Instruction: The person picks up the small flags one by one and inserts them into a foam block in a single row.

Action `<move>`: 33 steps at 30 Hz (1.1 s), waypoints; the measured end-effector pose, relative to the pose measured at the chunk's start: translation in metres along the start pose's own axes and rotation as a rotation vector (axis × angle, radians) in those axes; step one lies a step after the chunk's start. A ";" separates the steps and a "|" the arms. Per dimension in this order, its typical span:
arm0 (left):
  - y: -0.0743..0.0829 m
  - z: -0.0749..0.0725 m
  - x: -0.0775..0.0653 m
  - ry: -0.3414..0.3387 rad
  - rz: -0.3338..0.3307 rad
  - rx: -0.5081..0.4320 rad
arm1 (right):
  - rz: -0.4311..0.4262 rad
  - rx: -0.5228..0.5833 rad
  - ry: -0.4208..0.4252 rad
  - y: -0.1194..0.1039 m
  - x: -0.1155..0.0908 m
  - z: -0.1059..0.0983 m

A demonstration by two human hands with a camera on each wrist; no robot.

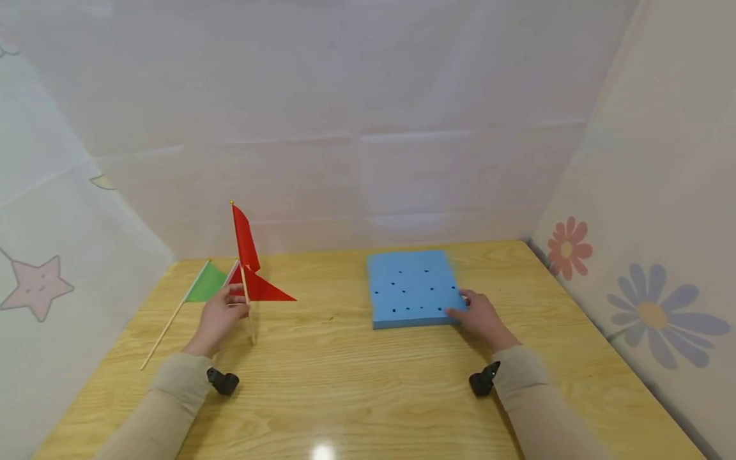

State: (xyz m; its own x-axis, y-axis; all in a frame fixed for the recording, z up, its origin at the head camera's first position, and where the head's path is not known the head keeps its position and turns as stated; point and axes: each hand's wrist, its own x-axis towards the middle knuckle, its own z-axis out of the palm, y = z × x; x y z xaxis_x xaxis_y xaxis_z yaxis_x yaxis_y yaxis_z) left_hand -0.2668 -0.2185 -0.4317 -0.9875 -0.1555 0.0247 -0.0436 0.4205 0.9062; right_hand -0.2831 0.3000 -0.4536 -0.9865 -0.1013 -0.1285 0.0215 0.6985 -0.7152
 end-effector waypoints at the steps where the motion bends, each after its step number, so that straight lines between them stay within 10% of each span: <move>1: 0.001 0.002 0.001 0.008 0.009 0.001 | -0.003 0.006 0.000 -0.004 -0.001 0.004; 17: 0.019 0.024 0.015 0.116 0.110 0.021 | -0.023 0.007 0.021 -0.025 0.004 0.037; 33: 0.047 0.072 0.036 0.068 0.204 -0.026 | -0.049 -0.007 0.024 -0.045 0.010 0.062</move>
State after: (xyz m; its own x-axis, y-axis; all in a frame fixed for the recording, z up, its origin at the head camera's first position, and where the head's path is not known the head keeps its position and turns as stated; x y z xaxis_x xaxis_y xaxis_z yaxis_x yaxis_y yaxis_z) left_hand -0.3154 -0.1402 -0.4190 -0.9630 -0.1294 0.2363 0.1610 0.4266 0.8900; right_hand -0.2839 0.2239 -0.4655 -0.9900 -0.1183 -0.0772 -0.0277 0.6983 -0.7153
